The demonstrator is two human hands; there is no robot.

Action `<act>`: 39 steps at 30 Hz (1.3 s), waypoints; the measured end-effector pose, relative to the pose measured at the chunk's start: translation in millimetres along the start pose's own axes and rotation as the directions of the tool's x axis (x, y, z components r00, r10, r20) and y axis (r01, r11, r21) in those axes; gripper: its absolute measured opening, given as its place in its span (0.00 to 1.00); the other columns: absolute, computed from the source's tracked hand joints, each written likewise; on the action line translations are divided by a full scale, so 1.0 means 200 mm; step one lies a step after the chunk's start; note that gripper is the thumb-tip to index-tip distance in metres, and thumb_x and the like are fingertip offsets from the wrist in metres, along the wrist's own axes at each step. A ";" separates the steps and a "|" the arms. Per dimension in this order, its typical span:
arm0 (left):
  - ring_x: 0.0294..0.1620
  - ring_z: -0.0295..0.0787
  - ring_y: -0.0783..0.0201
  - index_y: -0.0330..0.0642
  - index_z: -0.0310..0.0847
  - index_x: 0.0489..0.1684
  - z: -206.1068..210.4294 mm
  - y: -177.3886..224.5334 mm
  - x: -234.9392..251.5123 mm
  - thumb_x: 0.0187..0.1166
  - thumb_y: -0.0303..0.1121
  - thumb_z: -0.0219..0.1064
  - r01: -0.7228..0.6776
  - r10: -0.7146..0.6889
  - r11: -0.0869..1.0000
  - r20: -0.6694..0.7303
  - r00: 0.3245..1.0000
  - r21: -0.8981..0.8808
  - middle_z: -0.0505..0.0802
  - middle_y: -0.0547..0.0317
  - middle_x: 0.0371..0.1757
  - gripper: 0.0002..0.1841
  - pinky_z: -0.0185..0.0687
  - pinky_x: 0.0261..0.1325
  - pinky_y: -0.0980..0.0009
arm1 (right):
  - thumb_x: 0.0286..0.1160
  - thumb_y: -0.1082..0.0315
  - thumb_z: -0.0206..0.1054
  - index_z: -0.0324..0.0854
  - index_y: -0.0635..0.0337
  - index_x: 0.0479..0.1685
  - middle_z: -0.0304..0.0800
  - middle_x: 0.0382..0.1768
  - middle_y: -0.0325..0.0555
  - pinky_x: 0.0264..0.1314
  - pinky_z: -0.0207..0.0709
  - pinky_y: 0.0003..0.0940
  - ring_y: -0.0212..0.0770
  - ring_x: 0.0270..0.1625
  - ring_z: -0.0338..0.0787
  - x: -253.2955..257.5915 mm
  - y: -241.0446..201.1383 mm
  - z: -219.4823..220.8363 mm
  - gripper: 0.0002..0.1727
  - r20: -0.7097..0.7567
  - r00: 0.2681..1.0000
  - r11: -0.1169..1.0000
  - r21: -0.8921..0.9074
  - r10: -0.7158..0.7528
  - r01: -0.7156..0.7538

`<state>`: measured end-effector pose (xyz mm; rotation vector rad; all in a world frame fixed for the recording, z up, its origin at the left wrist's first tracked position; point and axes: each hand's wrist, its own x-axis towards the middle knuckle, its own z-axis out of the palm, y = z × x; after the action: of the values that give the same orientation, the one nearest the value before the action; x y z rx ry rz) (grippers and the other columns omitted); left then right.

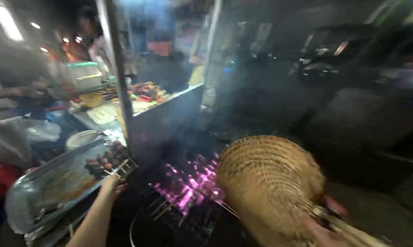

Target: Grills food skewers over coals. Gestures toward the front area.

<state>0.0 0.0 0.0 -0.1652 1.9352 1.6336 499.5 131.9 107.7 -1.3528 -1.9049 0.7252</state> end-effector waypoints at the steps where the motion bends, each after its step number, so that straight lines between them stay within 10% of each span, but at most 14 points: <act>1: 0.32 0.86 0.57 0.33 0.71 0.68 -0.01 -0.01 0.01 0.91 0.35 0.50 -0.006 0.004 0.997 0.030 1.000 0.076 0.88 0.43 0.44 0.17 0.83 0.35 0.61 | 0.86 0.67 0.60 0.62 0.72 0.87 0.78 0.77 0.64 0.78 0.75 0.31 0.42 0.76 0.82 0.03 0.07 0.02 0.32 -0.039 0.998 0.999 -0.004 -0.050 0.050; 4: 0.33 0.87 0.58 0.33 0.73 0.63 -0.07 0.00 -0.02 0.91 0.35 0.48 -0.014 -0.030 0.949 0.135 0.990 0.316 0.89 0.46 0.42 0.16 0.85 0.38 0.60 | 0.72 0.67 0.70 0.66 0.69 0.86 0.82 0.73 0.62 0.74 0.80 0.41 0.46 0.71 0.86 0.01 0.10 0.03 0.38 0.093 0.989 0.993 0.015 -0.117 0.116; 6: 0.34 0.88 0.58 0.33 0.74 0.62 -0.10 0.01 -0.05 0.95 0.43 0.44 -0.035 -0.024 0.912 0.138 0.990 0.408 0.89 0.47 0.43 0.21 0.85 0.40 0.59 | 0.65 0.61 0.76 0.60 0.66 0.88 0.79 0.76 0.52 0.78 0.76 0.29 0.29 0.74 0.81 -0.01 0.09 0.02 0.47 0.191 0.979 0.987 0.158 -0.074 0.043; 9: 0.42 0.88 0.52 0.30 0.78 0.65 -0.13 -0.06 -0.12 0.93 0.56 0.46 -0.081 0.039 0.859 0.094 0.995 0.505 0.88 0.39 0.51 0.33 0.84 0.48 0.52 | 0.71 0.68 0.70 0.58 0.60 0.92 0.80 0.76 0.59 0.75 0.79 0.42 0.43 0.73 0.84 0.06 0.17 0.10 0.44 0.065 0.996 0.996 0.053 -0.069 0.065; 12: 0.51 0.92 0.44 0.32 0.80 0.67 -0.05 -0.30 -0.26 0.88 0.50 0.60 -0.241 0.119 0.682 0.220 0.968 0.691 0.91 0.36 0.56 0.27 0.86 0.57 0.46 | 0.67 0.71 0.72 0.65 0.56 0.90 0.89 0.64 0.61 0.57 0.87 0.55 0.53 0.56 0.93 0.06 0.18 0.17 0.43 0.067 0.981 0.981 -0.059 -0.183 0.187; 15: 0.67 0.86 0.40 0.33 0.83 0.65 0.16 -0.57 -0.36 0.86 0.39 0.63 -0.427 0.094 0.393 0.426 0.900 0.815 0.89 0.35 0.64 0.20 0.76 0.74 0.42 | 0.68 0.66 0.74 0.58 0.61 0.92 0.77 0.79 0.54 0.77 0.77 0.34 0.35 0.74 0.83 0.04 0.13 0.14 0.47 0.221 0.964 0.980 0.166 -0.146 0.111; 17: 0.72 0.83 0.43 0.35 0.83 0.67 0.31 -0.70 -0.40 0.87 0.36 0.61 -0.508 0.076 0.303 0.511 0.856 0.806 0.86 0.37 0.70 0.18 0.74 0.78 0.46 | 0.74 0.66 0.71 0.63 0.59 0.89 0.82 0.74 0.58 0.73 0.80 0.46 0.44 0.69 0.88 0.07 0.16 0.16 0.40 0.135 0.987 0.993 0.083 -0.090 0.079; 20: 0.72 0.84 0.47 0.36 0.84 0.66 0.51 -0.79 -0.51 0.87 0.40 0.60 -0.570 0.080 0.338 0.580 0.810 0.749 0.87 0.40 0.70 0.19 0.75 0.78 0.50 | 0.75 0.68 0.64 0.70 0.58 0.85 0.90 0.59 0.58 0.50 0.89 0.54 0.51 0.50 0.94 0.10 0.23 0.20 0.33 0.038 0.973 0.970 -0.083 -0.227 0.229; 24: 0.71 0.84 0.45 0.33 0.83 0.65 0.71 -0.84 -0.51 0.85 0.38 0.63 -0.541 0.001 0.330 0.573 0.820 0.773 0.87 0.38 0.68 0.19 0.75 0.77 0.50 | 0.69 0.72 0.68 0.66 0.67 0.85 0.89 0.62 0.56 0.61 0.86 0.32 0.35 0.58 0.91 0.07 0.15 0.16 0.38 0.138 0.969 0.978 0.071 -0.204 0.196; 39: 0.62 0.90 0.47 0.32 0.89 0.54 0.93 -0.79 -0.50 0.85 0.38 0.62 -0.356 -0.021 0.517 0.428 0.904 0.779 0.93 0.39 0.56 0.17 0.79 0.70 0.49 | 0.68 0.70 0.71 0.70 0.70 0.82 0.88 0.64 0.63 0.65 0.85 0.44 0.48 0.62 0.91 0.12 0.14 0.03 0.37 0.114 0.969 0.974 -0.020 -0.220 0.224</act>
<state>220.7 108.0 -97.0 0.7276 2.2165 0.5461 505.7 163.5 88.2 -1.1138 -2.1239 0.6716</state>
